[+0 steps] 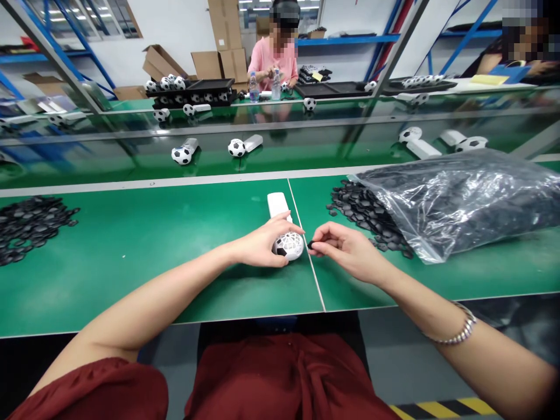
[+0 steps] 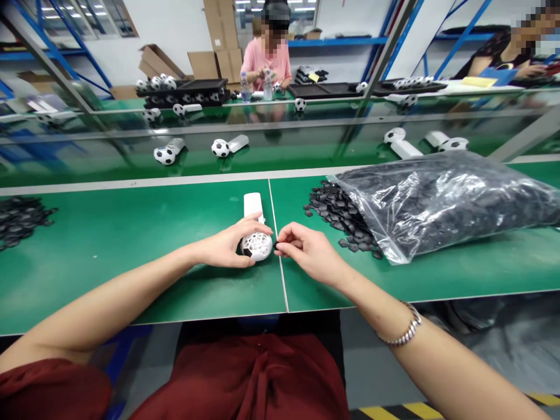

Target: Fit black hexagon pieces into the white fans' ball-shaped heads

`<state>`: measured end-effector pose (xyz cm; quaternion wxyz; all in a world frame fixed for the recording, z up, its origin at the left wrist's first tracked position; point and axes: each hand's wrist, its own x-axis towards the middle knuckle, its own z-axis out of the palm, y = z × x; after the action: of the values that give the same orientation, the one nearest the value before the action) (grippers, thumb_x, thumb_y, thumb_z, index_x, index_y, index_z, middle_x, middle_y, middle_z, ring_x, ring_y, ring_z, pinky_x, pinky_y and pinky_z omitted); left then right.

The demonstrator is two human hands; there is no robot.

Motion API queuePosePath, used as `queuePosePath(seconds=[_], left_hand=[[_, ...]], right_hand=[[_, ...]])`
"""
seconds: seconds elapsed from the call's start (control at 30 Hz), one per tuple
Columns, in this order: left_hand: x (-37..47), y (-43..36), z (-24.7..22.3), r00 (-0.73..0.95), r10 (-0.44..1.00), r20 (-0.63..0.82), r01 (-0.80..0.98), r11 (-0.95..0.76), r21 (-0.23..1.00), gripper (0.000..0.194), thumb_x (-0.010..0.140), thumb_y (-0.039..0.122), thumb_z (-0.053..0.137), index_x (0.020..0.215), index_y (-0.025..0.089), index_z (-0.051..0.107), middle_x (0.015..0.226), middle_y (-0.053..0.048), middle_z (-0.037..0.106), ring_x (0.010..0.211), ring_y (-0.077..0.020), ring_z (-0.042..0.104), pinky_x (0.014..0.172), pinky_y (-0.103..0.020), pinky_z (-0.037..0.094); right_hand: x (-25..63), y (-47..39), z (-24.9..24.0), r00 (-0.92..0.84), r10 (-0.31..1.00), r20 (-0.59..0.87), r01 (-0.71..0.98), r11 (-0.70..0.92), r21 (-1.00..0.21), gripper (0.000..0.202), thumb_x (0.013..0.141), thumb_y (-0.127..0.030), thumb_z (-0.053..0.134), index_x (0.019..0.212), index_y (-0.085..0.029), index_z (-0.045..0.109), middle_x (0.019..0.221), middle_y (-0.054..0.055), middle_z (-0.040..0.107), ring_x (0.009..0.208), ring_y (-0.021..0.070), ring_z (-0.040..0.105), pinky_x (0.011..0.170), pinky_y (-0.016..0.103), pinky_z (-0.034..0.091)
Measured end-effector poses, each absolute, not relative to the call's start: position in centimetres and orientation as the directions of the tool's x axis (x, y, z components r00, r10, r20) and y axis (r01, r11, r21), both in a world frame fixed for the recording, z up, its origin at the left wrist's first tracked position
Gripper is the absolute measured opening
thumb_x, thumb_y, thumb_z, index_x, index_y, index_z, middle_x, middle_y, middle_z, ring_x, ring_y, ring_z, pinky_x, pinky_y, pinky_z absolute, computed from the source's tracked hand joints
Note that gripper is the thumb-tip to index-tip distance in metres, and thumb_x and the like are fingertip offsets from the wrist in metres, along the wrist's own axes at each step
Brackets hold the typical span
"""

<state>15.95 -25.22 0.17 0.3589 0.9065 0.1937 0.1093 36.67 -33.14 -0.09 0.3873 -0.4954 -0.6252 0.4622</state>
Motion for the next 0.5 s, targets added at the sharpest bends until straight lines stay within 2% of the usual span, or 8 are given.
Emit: queuePosePath(seconds=[0.1,0.17,0.23,0.37,0.5], left_hand=[[16.3,-25.4,-0.1,0.886,0.456,0.087,0.273,-0.664,0.696,0.057,0.064,0.019,0.065,0.118,0.019,0.045,0.128,-0.007,0.045,0.136,-0.0262,0.009,0.111,-0.044,0.016],[16.5,-25.6,-0.3,0.866,0.488,0.109,0.281,-0.654,0.702,0.052,0.067,0.026,0.067,0.114,0.019,0.047,0.127,-0.007,0.047,0.136,-0.0263,0.010,0.111,-0.044,0.017],[16.7,-25.8,-0.5,0.851,0.511,0.125,0.283,-0.645,0.709,0.048,0.069,0.030,0.067,0.111,0.020,0.049,0.125,-0.007,0.048,0.136,-0.0263,0.012,0.110,-0.045,0.018],[16.9,-25.8,-0.6,0.845,0.516,0.140,0.274,-0.643,0.715,0.047,0.067,0.025,0.067,0.110,0.020,0.049,0.124,-0.007,0.049,0.136,-0.0266,0.013,0.110,-0.046,0.019],[17.0,-25.9,-0.6,0.843,0.517,0.146,0.271,-0.643,0.716,0.046,0.064,0.020,0.067,0.108,0.020,0.050,0.121,-0.006,0.051,0.135,-0.0271,0.015,0.110,-0.046,0.018]], right_hand=[[36.6,-33.1,0.3,-0.234,0.962,0.138,0.371,0.220,-0.902,0.011,0.081,-0.029,0.055,0.085,-0.019,0.056,0.083,0.003,0.060,0.077,0.0152,0.059,0.071,0.029,0.049],[36.6,-33.1,0.6,-0.295,0.929,0.225,0.491,0.349,-0.798,0.010,0.083,-0.024,0.052,0.088,-0.021,0.060,0.087,0.003,0.061,0.082,0.0151,0.057,0.075,0.030,0.047],[36.7,-33.1,0.8,-0.357,0.899,0.252,0.558,0.422,-0.715,0.011,0.084,-0.020,0.051,0.091,-0.021,0.060,0.088,0.003,0.061,0.082,0.0141,0.056,0.076,0.028,0.045],[36.8,-32.9,0.9,-0.463,0.856,0.232,0.604,0.496,-0.624,0.008,0.085,-0.017,0.050,0.086,-0.019,0.058,0.084,0.002,0.061,0.078,0.0129,0.055,0.071,0.025,0.044],[36.5,-32.3,0.8,-0.564,0.779,0.273,0.554,0.603,-0.574,0.016,0.088,-0.016,0.045,0.087,-0.020,0.060,0.087,0.003,0.059,0.084,0.0132,0.054,0.074,0.025,0.044]])
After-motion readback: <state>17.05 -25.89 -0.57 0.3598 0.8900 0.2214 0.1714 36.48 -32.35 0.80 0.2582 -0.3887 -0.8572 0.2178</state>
